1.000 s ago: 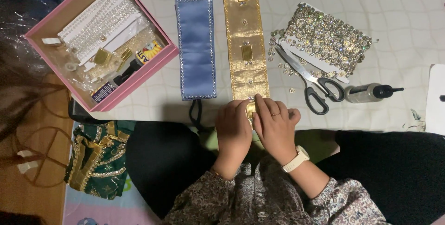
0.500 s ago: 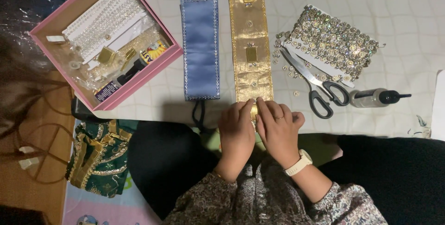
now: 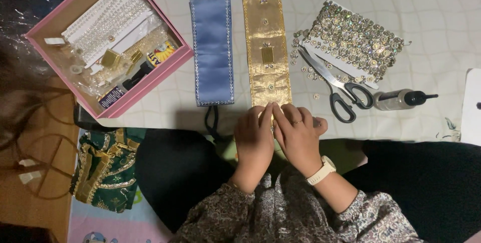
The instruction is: Applying glue and attaching small decorative pieces to a gold fabric belt
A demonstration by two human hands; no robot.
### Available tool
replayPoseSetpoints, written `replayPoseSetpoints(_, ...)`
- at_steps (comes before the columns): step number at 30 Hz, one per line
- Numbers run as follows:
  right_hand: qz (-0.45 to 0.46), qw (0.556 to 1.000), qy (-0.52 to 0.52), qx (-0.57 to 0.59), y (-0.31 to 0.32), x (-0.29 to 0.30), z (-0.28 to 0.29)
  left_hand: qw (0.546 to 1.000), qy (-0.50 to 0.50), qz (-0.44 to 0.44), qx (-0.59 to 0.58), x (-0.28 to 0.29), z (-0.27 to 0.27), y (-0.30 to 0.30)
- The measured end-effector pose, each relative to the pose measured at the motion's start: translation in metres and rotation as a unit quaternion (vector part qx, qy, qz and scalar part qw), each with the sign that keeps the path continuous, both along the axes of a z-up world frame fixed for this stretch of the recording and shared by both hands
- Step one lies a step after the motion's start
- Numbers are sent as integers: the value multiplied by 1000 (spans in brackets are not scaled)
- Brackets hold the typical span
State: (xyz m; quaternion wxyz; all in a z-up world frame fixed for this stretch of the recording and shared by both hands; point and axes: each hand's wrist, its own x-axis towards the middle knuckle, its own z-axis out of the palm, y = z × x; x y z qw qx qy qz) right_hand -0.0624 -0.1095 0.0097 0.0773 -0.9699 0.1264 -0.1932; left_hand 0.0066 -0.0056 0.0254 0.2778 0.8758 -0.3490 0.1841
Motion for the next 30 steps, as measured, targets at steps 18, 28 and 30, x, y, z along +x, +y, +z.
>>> replayPoseSetpoints(18,-22,999,-9,-24,-1,1,-9,999,28,-32,-25,0,-18,4)
replayPoseSetpoints(28,-21,999,-16,-28,0,2,-11,999,14,-29,-22,0,-9,-1)
replayPoseSetpoints(30,-17,999,-16,-25,0,2,-10,1000,3,-4,-6,-3,-12,-3)
